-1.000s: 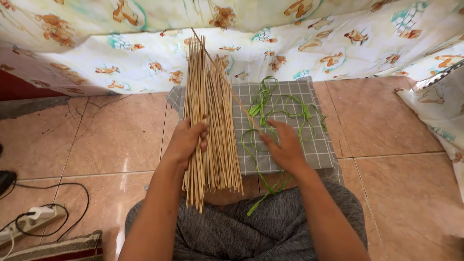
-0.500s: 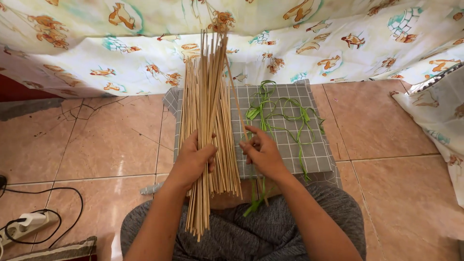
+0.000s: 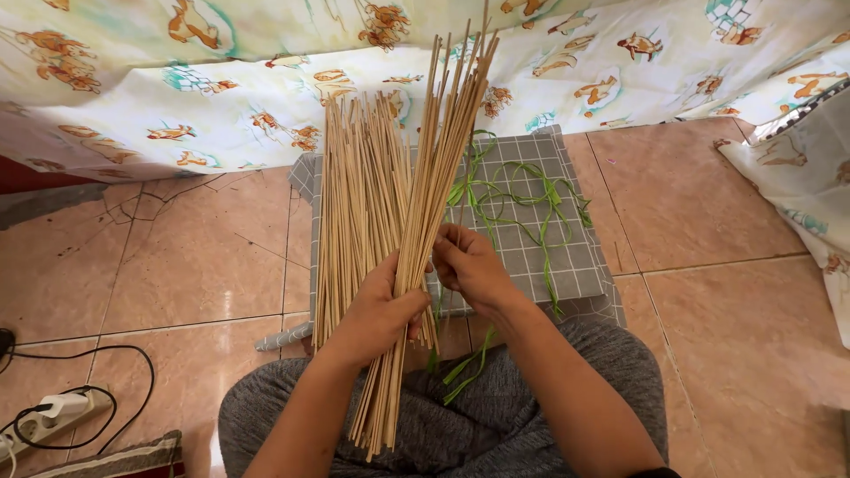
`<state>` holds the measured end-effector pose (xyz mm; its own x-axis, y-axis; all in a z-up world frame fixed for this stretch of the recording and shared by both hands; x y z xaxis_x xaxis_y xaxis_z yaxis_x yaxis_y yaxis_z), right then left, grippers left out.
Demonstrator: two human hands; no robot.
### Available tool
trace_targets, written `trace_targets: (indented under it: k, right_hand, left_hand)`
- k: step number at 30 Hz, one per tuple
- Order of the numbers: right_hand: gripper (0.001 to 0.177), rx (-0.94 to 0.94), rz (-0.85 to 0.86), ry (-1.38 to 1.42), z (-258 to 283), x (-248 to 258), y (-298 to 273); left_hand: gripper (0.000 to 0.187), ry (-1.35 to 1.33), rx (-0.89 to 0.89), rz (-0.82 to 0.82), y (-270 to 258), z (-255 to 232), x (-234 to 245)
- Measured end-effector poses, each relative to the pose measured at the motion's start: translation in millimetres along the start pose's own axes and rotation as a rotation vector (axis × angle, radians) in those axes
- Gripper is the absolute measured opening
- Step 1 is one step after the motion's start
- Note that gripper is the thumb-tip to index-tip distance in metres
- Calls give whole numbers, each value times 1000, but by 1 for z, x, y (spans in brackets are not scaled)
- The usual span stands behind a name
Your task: Gathering thin wooden sticks into bundles and securing them with green plastic ties.
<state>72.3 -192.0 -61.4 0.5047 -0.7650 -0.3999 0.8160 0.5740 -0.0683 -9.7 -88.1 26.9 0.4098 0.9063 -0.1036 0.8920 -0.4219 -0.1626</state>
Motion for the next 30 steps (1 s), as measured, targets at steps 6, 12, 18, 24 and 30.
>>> trace_targets:
  k: [6,12,18,24,30]
  right_hand:
    - [26,86,15,62,27,-4,-11]
    - [28,186,-19,-71,71,-37,-30]
    - [30,255,-48,-291,124,-92,-55]
    - [35,270,59,-592,153,-101,-51]
    - [35,318,164,-611,189,-116,-54]
  left_hand:
    - [47,222,73,-132,0,-8,11]
    - [42,213,68,-167,-9,-48,-3]
    - [33,291,-58,-163,-13,-73,-22]
    - [78,249,-113,-117,-15,-89,-28]
    - [33,-50,-421,163,-1,-96,-48]
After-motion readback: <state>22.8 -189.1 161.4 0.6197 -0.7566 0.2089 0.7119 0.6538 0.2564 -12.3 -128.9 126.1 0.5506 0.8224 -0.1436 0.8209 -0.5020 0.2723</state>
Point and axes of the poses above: each hand's wrist, its own y-axis towards the middle knuckle, its own x-axis out of the back of the hand, z = x × y, the point moved 10 cm from there along y, towards the middle knuckle, and after that the axes turned 14 degrees about z, right-handed, at the moved point
